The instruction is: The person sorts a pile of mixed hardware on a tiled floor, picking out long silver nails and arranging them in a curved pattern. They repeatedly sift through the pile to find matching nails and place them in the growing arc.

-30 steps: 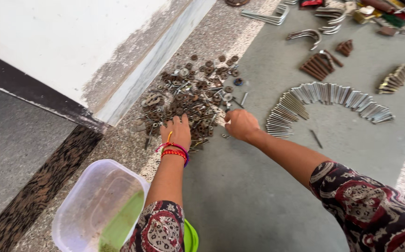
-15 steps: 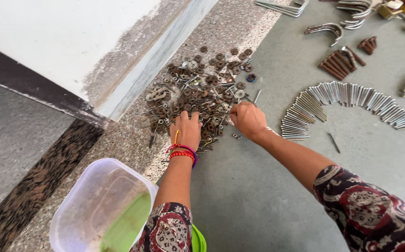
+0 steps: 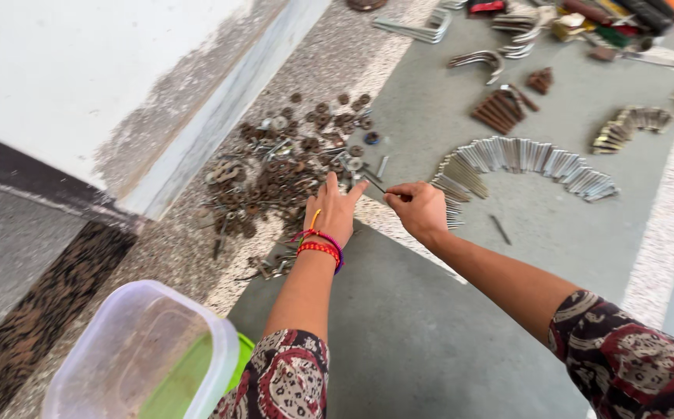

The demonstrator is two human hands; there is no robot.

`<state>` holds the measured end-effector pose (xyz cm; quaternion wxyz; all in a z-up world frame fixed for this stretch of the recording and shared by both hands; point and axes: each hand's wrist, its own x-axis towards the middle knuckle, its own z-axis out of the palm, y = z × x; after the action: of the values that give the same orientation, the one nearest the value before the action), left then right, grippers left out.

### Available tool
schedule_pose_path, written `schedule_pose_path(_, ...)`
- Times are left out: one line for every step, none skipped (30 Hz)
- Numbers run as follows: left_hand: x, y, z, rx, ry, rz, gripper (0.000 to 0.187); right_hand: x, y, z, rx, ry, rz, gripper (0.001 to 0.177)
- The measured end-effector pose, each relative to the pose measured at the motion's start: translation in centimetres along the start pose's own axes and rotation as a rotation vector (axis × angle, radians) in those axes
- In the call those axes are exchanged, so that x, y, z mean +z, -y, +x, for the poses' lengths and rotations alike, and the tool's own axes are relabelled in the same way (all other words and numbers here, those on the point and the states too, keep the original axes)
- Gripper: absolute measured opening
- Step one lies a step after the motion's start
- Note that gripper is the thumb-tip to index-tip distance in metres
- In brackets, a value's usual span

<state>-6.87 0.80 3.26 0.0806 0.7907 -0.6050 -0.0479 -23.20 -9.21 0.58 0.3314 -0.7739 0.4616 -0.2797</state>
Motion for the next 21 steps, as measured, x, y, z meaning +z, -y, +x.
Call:
schedule_pose_path(0.0, -1.0, 0.5, 0.007, -0.005, 0.006, 0.072, -1.1, -0.7, -0.1, 0.055, 0.000, 0.008, 0.022)
schedule_pose_path(0.1, -2.1, 1.0, 0.014, -0.010, 0.011, 0.072, -2.2, -1.4, -0.3, 0.111, -0.001, 0.016, 0.022)
schedule_pose_path(0.3, -3.1, 1.5, 0.021, -0.014, 0.017, 0.071, -3.3, -2.2, -0.5, 0.166, -0.001, 0.025, 0.023)
schedule_pose_path(0.5, -4.2, 1.9, 0.027, 0.021, 0.019, 0.073, -4.4, -3.0, -0.7, 0.142, -0.042, 0.015, 0.023)
schedule_pose_path(0.7, -5.4, 2.3, 0.033, 0.056, 0.022, 0.075, -5.5, -3.8, -0.8, 0.117, -0.082, 0.003, 0.023)
schedule_pose_path(1.1, -6.6, 2.7, 0.038, 0.092, 0.025, 0.076, -6.5, -4.6, -1.1, 0.094, -0.121, -0.008, 0.024)
schedule_pose_path(1.6, -7.8, 2.8, 0.061, 0.077, 0.010, 0.074, -7.6, -5.4, -1.4, 0.167, -0.125, -0.008, 0.024)
schedule_pose_path(2.1, -8.9, 3.0, 0.082, 0.061, -0.003, 0.072, -8.5, -6.3, -1.7, 0.239, -0.128, -0.006, 0.025)
schedule_pose_path(2.7, -10.0, 3.1, 0.103, 0.046, -0.017, 0.069, -9.5, -7.1, -2.0, 0.310, -0.130, -0.003, 0.026)
schedule_pose_path(3.3, -11.2, 3.2, 0.111, 0.071, -0.011, 0.069, -10.4, -8.0, -2.5, 0.331, -0.143, -0.002, 0.025)
schedule_pose_path(3.9, -12.5, 3.4, 0.120, 0.096, -0.005, 0.068, -11.3, -8.8, -3.0, 0.351, -0.156, -0.001, 0.025)
schedule_pose_path(4.5, -13.7, 3.6, 0.128, 0.121, 0.001, 0.068, -12.2, -9.7, -3.5, 0.371, -0.169, 0.000, 0.024)
schedule_pose_path(5.1, -14.8, 3.9, 0.148, 0.102, 0.002, 0.064, -13.0, -10.5, -4.1, 0.400, -0.175, -0.007, 0.024)
schedule_pose_path(5.5, -16.0, 4.3, 0.168, 0.084, 0.002, 0.061, -13.7, -11.3, -4.7, 0.430, -0.183, -0.013, 0.024)
schedule_pose_path(6.0, -17.0, 4.6, 0.189, 0.067, 0.002, 0.058, -14.4, -12.0, -5.1, 0.460, -0.190, -0.020, 0.023)
schedule_pose_path(6.3, -18.0, 5.0, 0.197, 0.094, -0.004, 0.058, -15.0, -12.7, -5.4, 0.486, -0.173, -0.037, 0.023)
schedule_pose_path(6.6, -19.0, 5.3, 0.204, 0.122, -0.009, 0.057, -15.6, -13.4, -5.7, 0.511, -0.156, -0.053, 0.022)
schedule_pose_path(6.9, -19.8, 5.6, 0.210, 0.152, -0.013, 0.057, -16.0, -14.1, -6.0, 0.537, -0.136, -0.069, 0.021)
schedule_pose_path(7.2, -20.6, 5.7, 0.212, 0.189, 0.000, 0.051, -16.5, -14.7, -6.2, 0.545, -0.120, -0.087, 0.022)
schedule_pose_path(7.4, -21.4, 5.8, 0.212, 0.225, 0.015, 0.044, -16.7, -15.2, -6.3, 0.550, -0.102, -0.104, 0.022)
schedule_pose_path(7.6, -22.0, 5.8, 0.211, 0.262, 0.029, 0.039, -16.9, -15.6, -6.3, 0.555, -0.084, -0.121, 0.022)
